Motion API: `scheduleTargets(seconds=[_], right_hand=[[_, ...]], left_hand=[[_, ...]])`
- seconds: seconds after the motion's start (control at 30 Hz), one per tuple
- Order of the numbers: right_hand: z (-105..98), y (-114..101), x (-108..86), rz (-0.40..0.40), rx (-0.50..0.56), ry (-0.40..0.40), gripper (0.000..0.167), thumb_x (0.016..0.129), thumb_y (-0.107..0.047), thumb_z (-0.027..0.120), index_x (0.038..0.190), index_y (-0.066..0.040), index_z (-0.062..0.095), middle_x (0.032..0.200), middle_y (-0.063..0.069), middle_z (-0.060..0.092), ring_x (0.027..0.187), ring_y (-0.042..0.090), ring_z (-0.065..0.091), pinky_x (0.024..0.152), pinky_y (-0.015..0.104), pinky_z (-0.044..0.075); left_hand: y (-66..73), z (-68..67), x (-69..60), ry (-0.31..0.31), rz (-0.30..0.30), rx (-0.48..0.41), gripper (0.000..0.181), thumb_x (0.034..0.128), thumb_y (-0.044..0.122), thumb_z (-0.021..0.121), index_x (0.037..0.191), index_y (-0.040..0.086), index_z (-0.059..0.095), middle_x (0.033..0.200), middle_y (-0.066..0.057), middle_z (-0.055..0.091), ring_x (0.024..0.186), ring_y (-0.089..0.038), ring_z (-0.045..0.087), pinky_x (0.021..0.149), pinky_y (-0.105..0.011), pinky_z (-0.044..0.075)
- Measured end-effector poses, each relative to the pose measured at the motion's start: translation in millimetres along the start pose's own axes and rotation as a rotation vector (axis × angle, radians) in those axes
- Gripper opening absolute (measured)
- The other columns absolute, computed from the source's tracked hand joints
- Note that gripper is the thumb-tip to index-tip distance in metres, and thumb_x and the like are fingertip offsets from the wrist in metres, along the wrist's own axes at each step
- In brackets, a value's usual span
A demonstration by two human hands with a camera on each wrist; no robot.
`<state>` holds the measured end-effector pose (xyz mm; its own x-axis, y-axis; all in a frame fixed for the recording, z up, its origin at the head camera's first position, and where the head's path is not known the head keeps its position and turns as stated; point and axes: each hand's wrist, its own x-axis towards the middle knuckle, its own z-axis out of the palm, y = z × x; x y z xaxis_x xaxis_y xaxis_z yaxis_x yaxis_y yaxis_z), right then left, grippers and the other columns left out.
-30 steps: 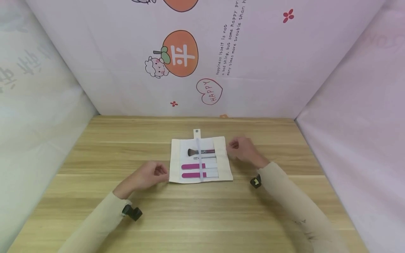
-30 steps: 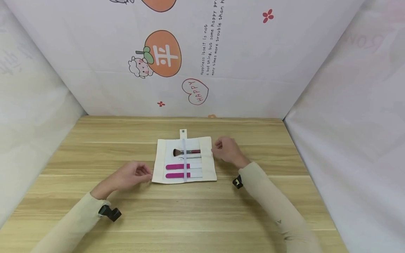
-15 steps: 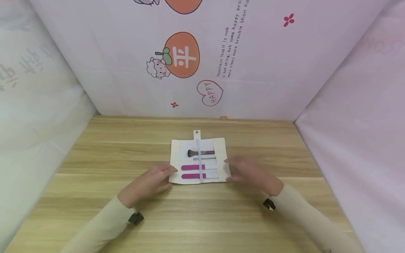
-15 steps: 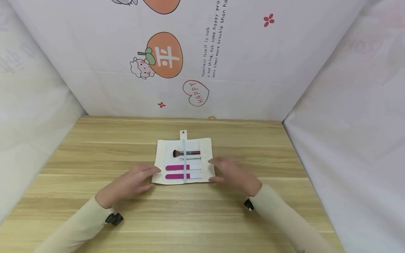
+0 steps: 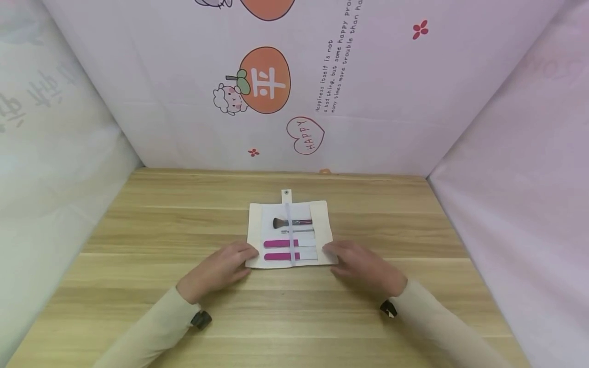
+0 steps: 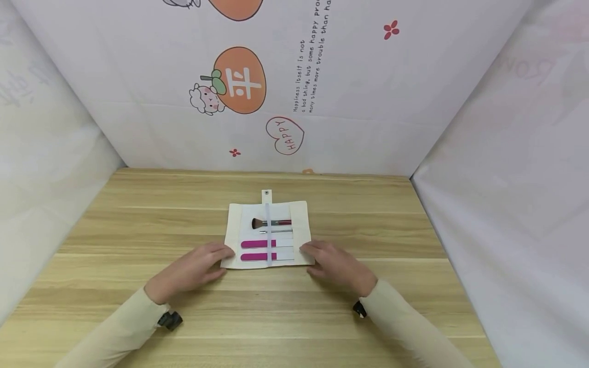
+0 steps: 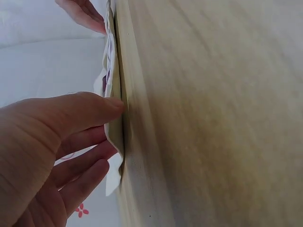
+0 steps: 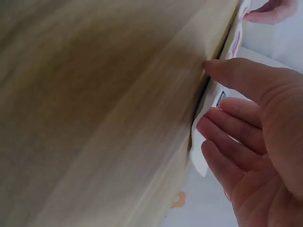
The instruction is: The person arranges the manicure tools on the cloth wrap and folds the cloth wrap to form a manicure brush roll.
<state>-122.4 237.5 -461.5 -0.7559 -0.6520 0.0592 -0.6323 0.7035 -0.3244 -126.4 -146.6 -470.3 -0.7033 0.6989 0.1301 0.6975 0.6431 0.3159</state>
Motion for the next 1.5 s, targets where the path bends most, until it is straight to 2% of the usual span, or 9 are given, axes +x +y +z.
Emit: scheduleTargets(seconds=[0.2, 0.5, 0.63, 0.77, 1.07, 1.17, 1.27, 1.37, 1.5], right_hand=[[0.7, 6.2, 0.9, 0.003, -0.024, -0.013, 0.038, 0.098, -0.012, 0.071, 0.135, -0.008, 0.066, 0.135, 0.007, 0.071, 0.126, 0.023, 0.068, 0.106, 0.04, 0.057], [-9.1, 23.3, 10.3, 0.054, 0.129, -0.081, 0.035, 0.104, -0.016, 0.064, 0.136, -0.004, 0.067, 0.135, 0.011, 0.072, 0.124, 0.026, 0.069, 0.107, 0.046, 0.056], [-11.8, 32.2, 19.4, 0.109, 0.287, -0.056, 0.029, 0.105, -0.014, 0.064, 0.13, -0.003, 0.072, 0.13, 0.012, 0.074, 0.117, 0.023, 0.07, 0.101, 0.042, 0.059], [-11.5, 40.6, 28.4, 0.218, 0.368, -0.004, 0.025, 0.105, -0.02, 0.065, 0.124, -0.008, 0.076, 0.122, 0.007, 0.077, 0.106, 0.016, 0.07, 0.093, 0.036, 0.061], [-12.4, 48.2, 45.6, 0.461, 0.525, 0.049, 0.025, 0.104, -0.033, 0.067, 0.111, -0.011, 0.078, 0.095, 0.007, 0.077, 0.084, 0.019, 0.065, 0.072, 0.028, 0.052], [-12.6, 48.6, 51.4, 0.511, 0.547, 0.051, 0.026, 0.103, -0.033, 0.068, 0.111, -0.01, 0.078, 0.097, 0.008, 0.077, 0.083, 0.019, 0.067, 0.072, 0.029, 0.053], [-12.0, 48.3, 56.7, 0.538, 0.538, 0.049, 0.027, 0.103, -0.032, 0.069, 0.112, -0.008, 0.079, 0.096, 0.007, 0.076, 0.082, 0.018, 0.067, 0.074, 0.03, 0.053], [-9.9, 48.7, 60.9, 0.561, 0.526, 0.051, 0.025, 0.102, -0.03, 0.07, 0.11, -0.008, 0.079, 0.091, 0.006, 0.075, 0.079, 0.017, 0.064, 0.072, 0.029, 0.051], [-5.1, 52.1, 64.4, 0.564, 0.504, 0.064, 0.023, 0.1, -0.027, 0.072, 0.106, -0.007, 0.08, 0.085, 0.006, 0.074, 0.074, 0.016, 0.061, 0.067, 0.028, 0.049]], left_hand=[[-2.2, -1.9, -0.4, -0.007, -0.031, -0.036, 0.029, 0.0947, 0.011, 0.078, 0.122, 0.001, 0.073, 0.123, -0.013, 0.075, 0.116, -0.029, 0.072, 0.101, -0.045, 0.059], [-18.6, -8.7, 7.2, 0.018, -0.048, -0.182, 0.016, 0.1024, 0.014, 0.069, 0.115, 0.01, 0.079, 0.112, -0.001, 0.08, 0.101, -0.013, 0.074, 0.093, -0.038, 0.061], [-28.9, -9.9, 13.9, -0.004, -0.124, -0.302, 0.016, 0.1045, 0.016, 0.066, 0.114, 0.011, 0.079, 0.102, 0.001, 0.079, 0.081, -0.006, 0.064, 0.077, -0.028, 0.058], [-38.3, -9.7, 22.3, 0.005, -0.205, -0.41, 0.017, 0.1061, 0.016, 0.064, 0.112, 0.01, 0.079, 0.092, -0.002, 0.075, 0.074, -0.008, 0.056, 0.069, -0.025, 0.052], [-53.0, -8.3, 40.9, 0.049, -0.4, -0.609, 0.02, 0.1049, 0.016, 0.065, 0.112, 0.0, 0.076, 0.097, -0.013, 0.078, 0.078, -0.016, 0.073, 0.07, -0.031, 0.061], [-55.3, -6.5, 46.1, 0.075, -0.428, -0.575, 0.016, 0.1032, 0.015, 0.067, 0.108, 0.002, 0.076, 0.097, -0.012, 0.078, 0.08, -0.018, 0.072, 0.071, -0.033, 0.061], [-54.8, -4.2, 50.6, 0.118, -0.405, -0.458, 0.013, 0.1007, 0.013, 0.07, 0.106, 0.003, 0.075, 0.099, -0.011, 0.078, 0.087, -0.02, 0.072, 0.078, -0.037, 0.061], [-51.0, -2.8, 53.5, 0.168, -0.322, -0.291, 0.016, 0.0971, 0.01, 0.072, 0.109, 0.0, 0.073, 0.103, -0.013, 0.076, 0.094, -0.023, 0.071, 0.086, -0.042, 0.061], [-41.6, -3.4, 55.7, 0.197, -0.155, -0.096, 0.026, 0.0941, 0.008, 0.075, 0.118, 0.0, 0.072, 0.114, -0.014, 0.072, 0.102, -0.028, 0.069, 0.094, -0.046, 0.058]])
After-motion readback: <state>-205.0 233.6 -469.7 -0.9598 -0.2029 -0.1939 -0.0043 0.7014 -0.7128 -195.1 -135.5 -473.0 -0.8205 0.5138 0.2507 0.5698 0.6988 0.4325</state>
